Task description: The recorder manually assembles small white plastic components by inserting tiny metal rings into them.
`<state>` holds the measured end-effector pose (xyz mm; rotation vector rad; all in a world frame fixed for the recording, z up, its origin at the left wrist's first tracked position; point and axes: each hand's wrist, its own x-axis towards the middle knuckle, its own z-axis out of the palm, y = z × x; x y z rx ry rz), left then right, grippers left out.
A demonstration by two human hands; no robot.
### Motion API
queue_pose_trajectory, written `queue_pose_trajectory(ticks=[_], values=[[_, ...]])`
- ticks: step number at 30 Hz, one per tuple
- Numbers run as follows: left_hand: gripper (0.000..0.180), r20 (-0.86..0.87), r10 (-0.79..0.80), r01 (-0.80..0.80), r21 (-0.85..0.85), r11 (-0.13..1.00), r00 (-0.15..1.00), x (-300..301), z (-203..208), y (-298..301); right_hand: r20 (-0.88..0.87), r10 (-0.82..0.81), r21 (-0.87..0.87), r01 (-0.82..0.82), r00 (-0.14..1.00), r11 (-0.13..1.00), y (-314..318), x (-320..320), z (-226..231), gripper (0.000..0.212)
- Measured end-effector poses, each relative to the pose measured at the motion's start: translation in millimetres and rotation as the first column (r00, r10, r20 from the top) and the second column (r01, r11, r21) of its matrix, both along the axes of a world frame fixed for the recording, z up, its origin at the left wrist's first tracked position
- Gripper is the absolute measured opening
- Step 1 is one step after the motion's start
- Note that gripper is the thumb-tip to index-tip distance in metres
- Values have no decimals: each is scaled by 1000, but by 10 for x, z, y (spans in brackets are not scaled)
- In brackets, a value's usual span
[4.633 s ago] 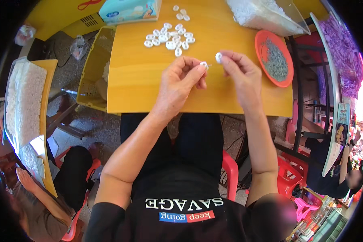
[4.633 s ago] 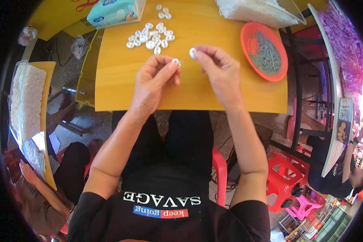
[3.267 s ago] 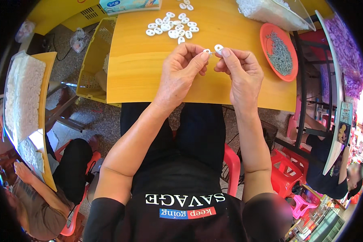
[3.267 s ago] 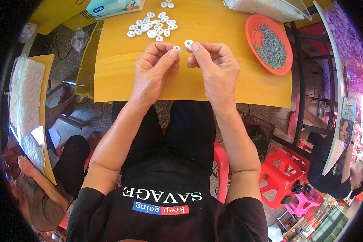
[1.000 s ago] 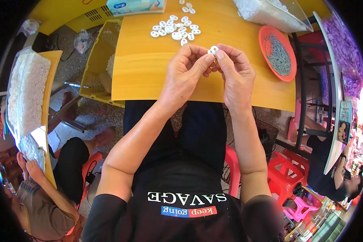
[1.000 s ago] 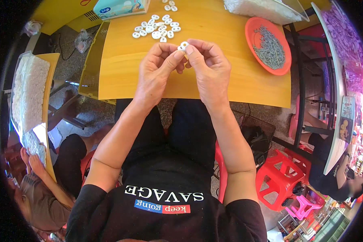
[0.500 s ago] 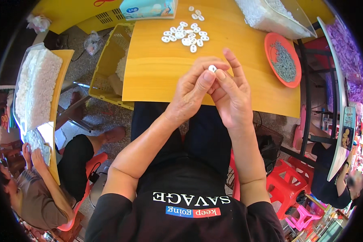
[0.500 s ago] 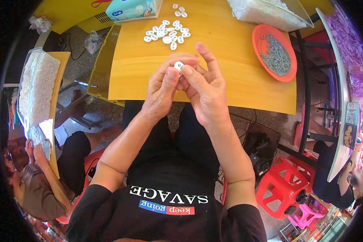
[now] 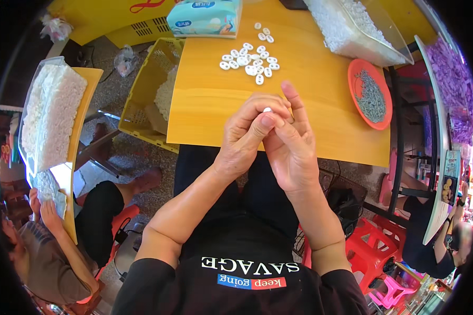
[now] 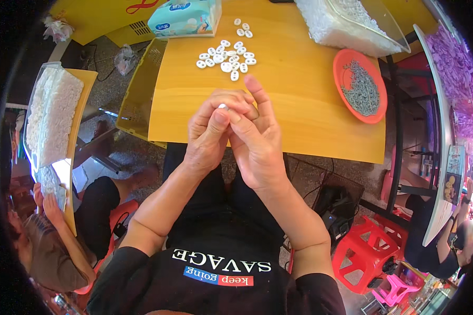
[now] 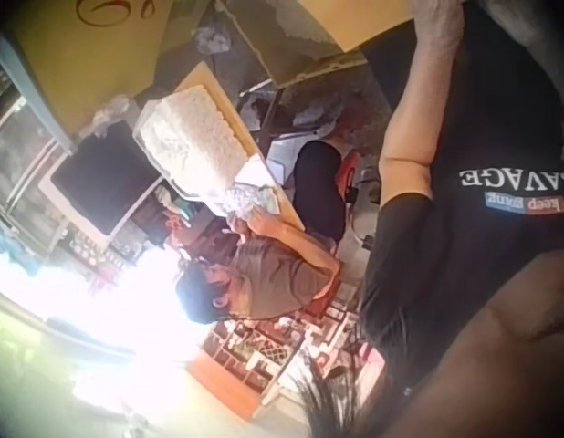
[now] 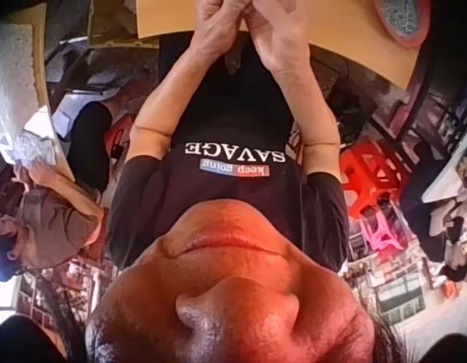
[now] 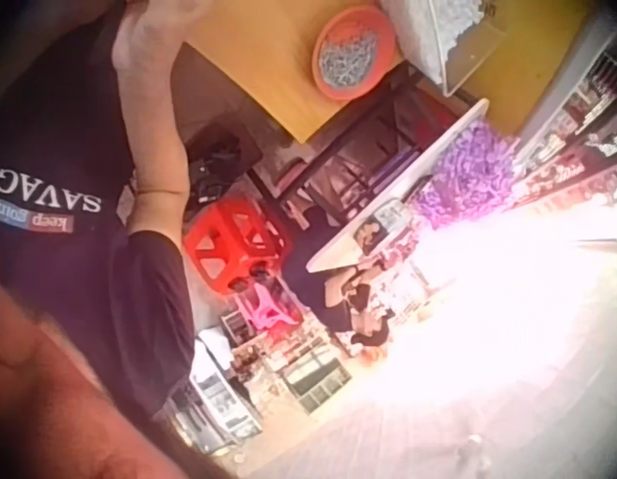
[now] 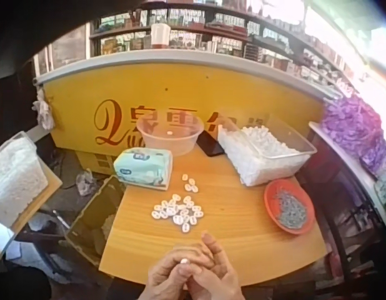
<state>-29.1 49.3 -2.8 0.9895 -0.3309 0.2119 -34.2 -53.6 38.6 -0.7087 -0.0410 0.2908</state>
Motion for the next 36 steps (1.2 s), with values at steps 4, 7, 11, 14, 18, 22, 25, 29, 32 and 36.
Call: queue_pose_trajectory(ticks=[4, 7, 11, 14, 18, 22, 25, 29, 32, 36], values=[[16, -28, -30, 31, 21, 999, 999, 12, 116, 161, -8, 45, -45, -45, 999, 998, 72, 22, 75, 62], [20, -113, 47, -31, 140, 990, 993, 9, 273, 492, 36, 173, -154, -166, 984, 974, 2, 166, 34, 57], [20, -119, 497, -373, 519, 769, 859, 186, 214, 1109, 274, 134, -630, 73, 952, 773, -235, 689, -248, 36], [28, 54, 628, -427, 778, 461, 776, 348, -184, 1807, 596, 194, -770, 486, 779, 414, -326, 1085, -427, 37], [33, 372, 639, -518, 854, 47, 673, 346, -384, 2120, 749, 438, -616, 766, 497, 183, -142, 1201, -439, 45], [28, 354, 512, -526, 816, 240, 783, 410, -75, 1663, 712, 583, -562, 816, 393, 137, 68, 1292, -445, 48], [28, 387, 350, -487, 831, 269, 853, 519, 53, 1312, 679, 639, -567, 811, 363, 142, 107, 1351, -509, 46], [29, 308, 229, -374, 857, 354, 923, 633, 150, 990, 685, 628, -578, 800, 369, 159, 87, 1378, -555, 41], [30, 329, 188, -378, 832, 406, 926, 753, 177, 823, 705, 607, -552, 821, 367, 145, -53, 1309, -397, 37], [27, 353, 231, -422, 766, 484, 906, 749, 282, 561, 818, 487, -476, 836, 306, 273, -429, 1305, 86, 34]])
